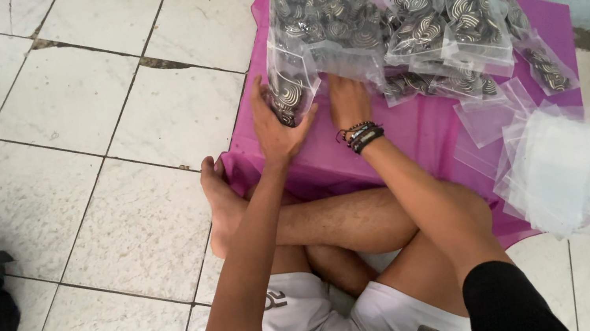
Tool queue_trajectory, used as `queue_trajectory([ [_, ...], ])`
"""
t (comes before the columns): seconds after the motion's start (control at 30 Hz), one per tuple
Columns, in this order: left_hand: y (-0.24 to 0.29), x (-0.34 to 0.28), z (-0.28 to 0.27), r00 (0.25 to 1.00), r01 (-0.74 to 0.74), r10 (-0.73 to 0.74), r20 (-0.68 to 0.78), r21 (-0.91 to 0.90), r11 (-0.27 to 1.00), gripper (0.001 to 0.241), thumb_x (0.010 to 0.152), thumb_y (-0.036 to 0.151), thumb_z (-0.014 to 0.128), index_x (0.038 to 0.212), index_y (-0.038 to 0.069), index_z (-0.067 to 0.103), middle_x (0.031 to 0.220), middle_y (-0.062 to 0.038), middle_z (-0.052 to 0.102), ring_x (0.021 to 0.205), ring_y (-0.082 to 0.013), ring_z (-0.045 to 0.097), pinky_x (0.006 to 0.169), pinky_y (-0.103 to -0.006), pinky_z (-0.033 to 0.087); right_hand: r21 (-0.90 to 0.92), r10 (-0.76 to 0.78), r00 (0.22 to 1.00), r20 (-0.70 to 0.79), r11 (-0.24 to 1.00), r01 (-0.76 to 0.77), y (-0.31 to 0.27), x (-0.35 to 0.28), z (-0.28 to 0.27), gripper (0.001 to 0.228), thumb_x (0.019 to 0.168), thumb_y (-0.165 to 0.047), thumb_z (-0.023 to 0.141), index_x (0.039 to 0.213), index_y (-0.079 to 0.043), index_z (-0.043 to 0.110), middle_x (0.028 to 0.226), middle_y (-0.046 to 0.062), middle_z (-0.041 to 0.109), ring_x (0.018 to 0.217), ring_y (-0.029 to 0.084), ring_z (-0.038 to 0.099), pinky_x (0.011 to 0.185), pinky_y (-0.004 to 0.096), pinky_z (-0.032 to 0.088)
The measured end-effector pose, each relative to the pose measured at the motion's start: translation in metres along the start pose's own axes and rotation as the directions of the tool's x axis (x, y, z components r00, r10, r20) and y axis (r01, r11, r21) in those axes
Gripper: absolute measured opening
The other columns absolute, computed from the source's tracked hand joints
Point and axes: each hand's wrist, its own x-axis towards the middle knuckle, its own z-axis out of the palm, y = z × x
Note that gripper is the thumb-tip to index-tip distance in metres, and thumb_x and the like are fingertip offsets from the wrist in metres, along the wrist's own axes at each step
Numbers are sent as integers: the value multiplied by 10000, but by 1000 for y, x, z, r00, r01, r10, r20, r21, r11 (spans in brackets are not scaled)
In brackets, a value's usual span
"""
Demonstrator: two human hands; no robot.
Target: The person places metal coils one at a time into plastic bags, seals the bags, and sets them on a purple cloth.
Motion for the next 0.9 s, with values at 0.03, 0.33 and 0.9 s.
queue_trajectory([
  [0.03,-1,0,0,1000,-1,1,-2,2,1000,1180,664,521,981,1574,91,365,1294,-225,600,1214,-450,635,1071,-559,515,3,-1,1000,-1,1000,2,2,2,3,123,874,0,589,942,4,692,730,189,663,725,439,725,615,546,597],
  [0.33,0,-4,-3,988,145,-146,58,26,989,1067,651,551,982,1489,129,475,1271,-262,684,1178,-493,676,1016,-600,547,-118,-73,986,-150,992,56,13,6,17,27,866,-72,675,845,-88,678,636,108,607,596,360,686,515,473,541],
  [0.9,-17,-5,3,997,-19,24,-71,77,997,1027,694,385,974,1503,65,428,1341,-239,601,1251,-480,619,1092,-580,509,183,-86,933,-348,970,158,-14,-22,-18,74,968,-99,748,1023,-63,783,855,138,754,766,317,756,647,378,612],
])
